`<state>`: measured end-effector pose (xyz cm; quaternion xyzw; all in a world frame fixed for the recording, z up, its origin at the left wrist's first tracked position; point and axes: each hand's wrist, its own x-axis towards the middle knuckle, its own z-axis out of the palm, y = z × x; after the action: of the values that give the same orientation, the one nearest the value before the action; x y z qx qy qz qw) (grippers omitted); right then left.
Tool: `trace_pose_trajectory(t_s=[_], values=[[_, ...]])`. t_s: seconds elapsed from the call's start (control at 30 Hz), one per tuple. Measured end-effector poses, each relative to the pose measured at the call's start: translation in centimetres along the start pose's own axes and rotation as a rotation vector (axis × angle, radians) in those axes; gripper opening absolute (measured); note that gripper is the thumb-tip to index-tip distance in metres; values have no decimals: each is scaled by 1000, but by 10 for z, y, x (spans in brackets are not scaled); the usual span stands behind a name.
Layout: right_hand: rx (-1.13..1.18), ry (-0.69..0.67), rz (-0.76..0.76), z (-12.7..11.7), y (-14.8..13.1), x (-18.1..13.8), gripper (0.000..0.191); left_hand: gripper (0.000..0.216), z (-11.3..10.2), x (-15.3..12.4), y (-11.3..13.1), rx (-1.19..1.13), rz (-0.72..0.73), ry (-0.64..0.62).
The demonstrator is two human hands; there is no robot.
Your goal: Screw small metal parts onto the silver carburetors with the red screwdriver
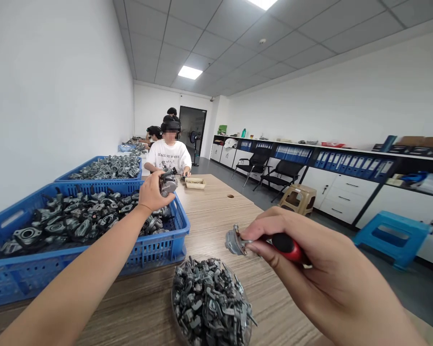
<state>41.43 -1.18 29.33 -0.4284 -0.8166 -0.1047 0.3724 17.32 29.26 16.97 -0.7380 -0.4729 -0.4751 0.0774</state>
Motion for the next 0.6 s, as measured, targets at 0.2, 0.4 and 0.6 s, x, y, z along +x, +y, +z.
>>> trace_pose_trajectory(t_s=[0.2, 0.4, 0.6], values=[[84, -39, -32, 3, -6, 1, 9, 68, -67, -42, 36, -78, 298, -95], [87, -111, -64, 9, -16, 2, 12, 64, -162, -135, 53, -136, 566, -302], [88, -161, -124, 18, -30, 5, 16, 59, -178, -241, 27, 81, 716, -364]])
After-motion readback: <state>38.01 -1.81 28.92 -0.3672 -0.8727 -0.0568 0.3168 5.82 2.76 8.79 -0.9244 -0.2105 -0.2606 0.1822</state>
